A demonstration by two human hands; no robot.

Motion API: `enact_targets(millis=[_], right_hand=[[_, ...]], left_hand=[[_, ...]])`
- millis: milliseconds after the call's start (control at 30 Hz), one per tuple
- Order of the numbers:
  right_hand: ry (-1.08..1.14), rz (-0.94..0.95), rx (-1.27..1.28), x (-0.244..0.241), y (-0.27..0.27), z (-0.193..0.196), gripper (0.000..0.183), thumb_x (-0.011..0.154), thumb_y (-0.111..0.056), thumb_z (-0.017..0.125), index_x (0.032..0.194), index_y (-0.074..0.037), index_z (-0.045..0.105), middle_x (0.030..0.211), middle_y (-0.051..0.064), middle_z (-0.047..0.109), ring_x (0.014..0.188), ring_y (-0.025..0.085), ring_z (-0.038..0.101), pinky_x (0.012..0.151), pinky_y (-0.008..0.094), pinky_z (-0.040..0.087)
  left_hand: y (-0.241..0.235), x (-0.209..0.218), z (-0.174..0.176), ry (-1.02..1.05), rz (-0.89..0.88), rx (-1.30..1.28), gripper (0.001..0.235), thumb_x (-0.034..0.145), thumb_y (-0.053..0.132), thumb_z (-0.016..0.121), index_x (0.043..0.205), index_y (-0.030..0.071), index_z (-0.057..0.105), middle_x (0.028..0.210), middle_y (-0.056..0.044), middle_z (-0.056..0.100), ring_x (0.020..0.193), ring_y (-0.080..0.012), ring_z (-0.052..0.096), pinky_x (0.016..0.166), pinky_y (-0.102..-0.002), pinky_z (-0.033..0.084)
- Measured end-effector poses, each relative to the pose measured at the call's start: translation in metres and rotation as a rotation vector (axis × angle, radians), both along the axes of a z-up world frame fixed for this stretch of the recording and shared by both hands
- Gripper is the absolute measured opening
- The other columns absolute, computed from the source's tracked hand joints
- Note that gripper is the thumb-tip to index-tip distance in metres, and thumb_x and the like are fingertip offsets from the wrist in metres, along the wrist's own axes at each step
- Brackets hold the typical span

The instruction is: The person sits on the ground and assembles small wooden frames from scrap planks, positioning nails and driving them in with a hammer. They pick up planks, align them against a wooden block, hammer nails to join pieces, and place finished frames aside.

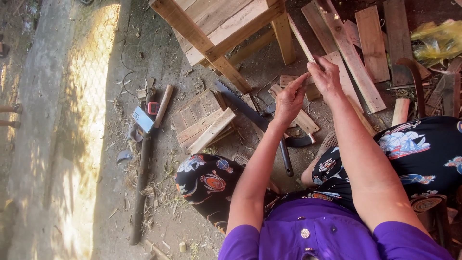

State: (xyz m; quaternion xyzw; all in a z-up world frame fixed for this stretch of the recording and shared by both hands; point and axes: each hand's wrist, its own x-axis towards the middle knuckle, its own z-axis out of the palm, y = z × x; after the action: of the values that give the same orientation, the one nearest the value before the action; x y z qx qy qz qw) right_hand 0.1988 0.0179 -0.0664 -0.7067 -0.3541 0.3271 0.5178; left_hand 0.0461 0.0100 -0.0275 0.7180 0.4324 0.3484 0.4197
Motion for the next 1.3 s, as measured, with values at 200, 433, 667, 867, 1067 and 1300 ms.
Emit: enact_targets(millis=[200, 433, 667, 867, 1067, 1300], right_hand=[[0.073, 0.054, 0.063, -0.002, -0.004, 0.012, 0.034, 0.101, -0.035, 0.069, 0.131, -0.020, 0.073, 0.098, 0.014, 0.074, 0.089, 0.021, 0.072, 0.078, 0.033, 0.053], [0.085, 0.107, 0.057, 0.002, -0.008, 0.013, 0.038, 0.106, -0.041, 0.067, 0.137, -0.019, 0.070, 0.089, 0.009, 0.074, 0.088, 0.020, 0.073, 0.078, 0.027, 0.050], [0.021, 0.129, -0.012, 0.004, -0.001, 0.002, 0.041, 0.107, -0.052, 0.062, 0.137, -0.025, 0.069, 0.086, 0.007, 0.075, 0.093, 0.020, 0.074, 0.079, 0.029, 0.051], [0.133, 0.181, -0.054, 0.008, 0.002, 0.018, 0.048, 0.105, -0.039, 0.057, 0.140, -0.007, 0.061, 0.105, 0.004, 0.063, 0.090, 0.013, 0.055, 0.074, 0.029, 0.044], [0.139, 0.199, -0.068, 0.005, 0.003, 0.018, 0.045, 0.106, -0.041, 0.058, 0.139, -0.011, 0.062, 0.100, 0.000, 0.061, 0.086, 0.012, 0.054, 0.070, 0.030, 0.043], [0.068, 0.192, 0.066, -0.008, 0.008, 0.006, 0.042, 0.112, -0.037, 0.054, 0.136, -0.005, 0.064, 0.094, 0.000, 0.055, 0.083, 0.011, 0.049, 0.068, 0.028, 0.040]], left_hand=[[-0.003, -0.004, 0.002, 0.000, 0.001, 0.028, 0.045, 0.100, 0.020, 0.065, 0.143, 0.030, 0.061, 0.117, -0.008, 0.073, 0.111, -0.0334, 0.070, 0.104, -0.052, 0.054], [0.002, -0.025, 0.009, -0.104, 0.124, 0.039, 0.044, 0.102, 0.013, 0.064, 0.145, 0.023, 0.061, 0.107, -0.016, 0.075, 0.104, -0.0356, 0.072, 0.101, -0.055, 0.055], [-0.007, -0.054, 0.047, -0.308, 0.259, -0.050, 0.039, 0.103, 0.011, 0.066, 0.142, 0.017, 0.064, 0.105, -0.015, 0.073, 0.101, -0.0192, 0.067, 0.093, -0.043, 0.057], [-0.035, -0.089, 0.124, -0.373, 0.191, -0.092, 0.042, 0.098, 0.003, 0.066, 0.139, 0.004, 0.059, 0.113, -0.011, 0.071, 0.084, -0.0104, 0.064, 0.069, -0.017, 0.055], [-0.065, -0.141, 0.166, -0.378, 0.197, -0.020, 0.038, 0.098, -0.001, 0.065, 0.135, 0.003, 0.060, 0.120, -0.016, 0.072, 0.106, -0.0188, 0.072, 0.094, -0.021, 0.063], [-0.096, -0.230, 0.219, -0.398, 0.445, -0.007, 0.037, 0.097, -0.005, 0.065, 0.133, 0.001, 0.061, 0.119, -0.017, 0.072, 0.110, -0.0246, 0.072, 0.102, -0.031, 0.061]])
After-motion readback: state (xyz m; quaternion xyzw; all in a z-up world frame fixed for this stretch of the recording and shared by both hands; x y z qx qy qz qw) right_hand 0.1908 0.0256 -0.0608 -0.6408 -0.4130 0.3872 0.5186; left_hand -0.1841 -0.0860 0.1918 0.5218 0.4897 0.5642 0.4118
